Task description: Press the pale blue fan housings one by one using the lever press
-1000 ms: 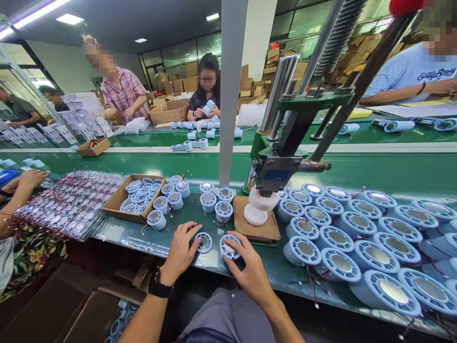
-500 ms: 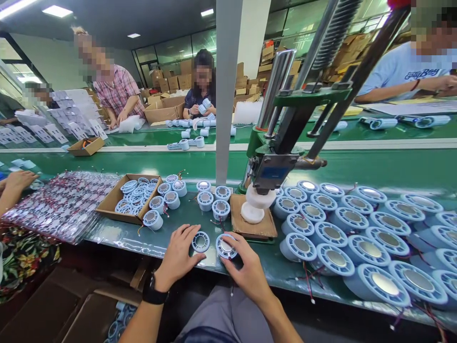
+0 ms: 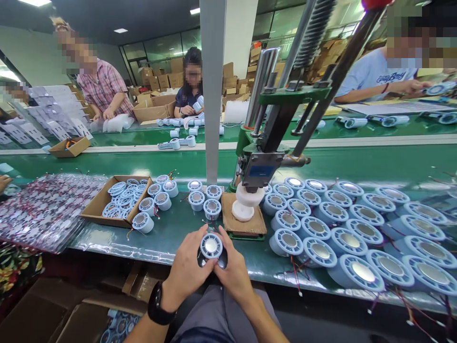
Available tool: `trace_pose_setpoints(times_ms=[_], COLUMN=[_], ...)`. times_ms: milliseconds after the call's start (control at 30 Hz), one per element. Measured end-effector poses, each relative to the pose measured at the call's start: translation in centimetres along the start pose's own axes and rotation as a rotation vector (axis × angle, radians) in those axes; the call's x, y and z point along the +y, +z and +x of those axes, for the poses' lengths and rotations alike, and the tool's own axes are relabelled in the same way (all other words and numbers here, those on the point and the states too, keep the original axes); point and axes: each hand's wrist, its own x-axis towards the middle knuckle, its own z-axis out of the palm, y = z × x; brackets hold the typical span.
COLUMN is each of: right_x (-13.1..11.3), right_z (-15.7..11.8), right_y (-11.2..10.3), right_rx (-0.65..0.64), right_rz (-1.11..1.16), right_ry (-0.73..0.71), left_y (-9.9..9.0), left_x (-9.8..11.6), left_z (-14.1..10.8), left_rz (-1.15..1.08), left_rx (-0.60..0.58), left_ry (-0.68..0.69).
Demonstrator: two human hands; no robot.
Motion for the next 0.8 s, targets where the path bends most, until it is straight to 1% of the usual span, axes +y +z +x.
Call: trace_pose_setpoints(times_ms=[133,200,233,300,333,367,400,433,500,533,567,600,633,667,700,767,800], right_x=[0.2,0.3,0.2,-0.7,-1.7,-3.1,-5.1,-7.4,-12.7,-15.4,-17.7,-19.6,-20.9,-21.6,-21.8,-21.1,-20.6], right_z=[-0.1,-0.2,-0.2,0.6,1.5,2.7,4.4,6.6,11.9,14.8,17.8,20.7,23.3,25.5,27.3,29.4,29.9], right_y=[0.3,0.0,-0.5,-2.7,-4.4,-6.6,-9.0,-11.6,-17.0,-19.3,-21.4,-23.0,-24.2,-25.0,-25.4,-25.4,-25.2], right_rx=[-0.025,-0.088,-0.147,-0.292,-0.336,-0.334,-0.274,-0.156,0.175,0.34,0.454,0.546,0.562,0.536,0.497,0.439,0.443], right_rz=[-0.038,-0.114,-0.166,-0.28,-0.339,-0.396,-0.454,-0.513,-0.647,-0.72,-0.785,-0.788,-0.755,-0.697,-0.623,-0.493,-0.45], right_ry=[-0.03,-0.06,-0.067,-0.083,-0.111,-0.163,-0.232,-0.316,-0.448,-0.488,-0.473,-0.432,-0.397,-0.351,-0.312,-0.267,-0.261], left_y=[0.8,1.5,1.8,2.2,2.2,2.1,1.7,1.3,0.3,-0.1,-0.3,-0.3,-0.1,0.2,0.7,1.6,2.1], left_x=[-0.3,-0.5,-0.7,-0.8,-0.7,-0.6,-0.3,0.1,1.0,1.5,2.0,2.5,2.9,3.2,3.4,3.7,3.7], left_z=[-0.2,-0.4,-0.5,-0.6,-0.4,-0.1,0.4,1.1,3.2,4.5,5.9,7.4,8.8,10.1,11.2,12.8,13.3], left_rz=[-0.071,-0.113,-0.133,-0.166,-0.181,-0.194,-0.204,-0.213,-0.23,-0.24,-0.251,-0.264,-0.277,-0.289,-0.297,-0.313,-0.327], left_rx=[0.039,0.038,0.031,0.013,0.003,-0.006,-0.011,-0.014,-0.006,0.003,0.012,0.015,0.015,0.013,0.009,-0.008,-0.015], left_ry=[-0.044,-0.061,-0.063,-0.072,-0.088,-0.112,-0.139,-0.159,-0.158,-0.142,-0.124,-0.106,-0.094,-0.088,-0.084,-0.066,-0.056])
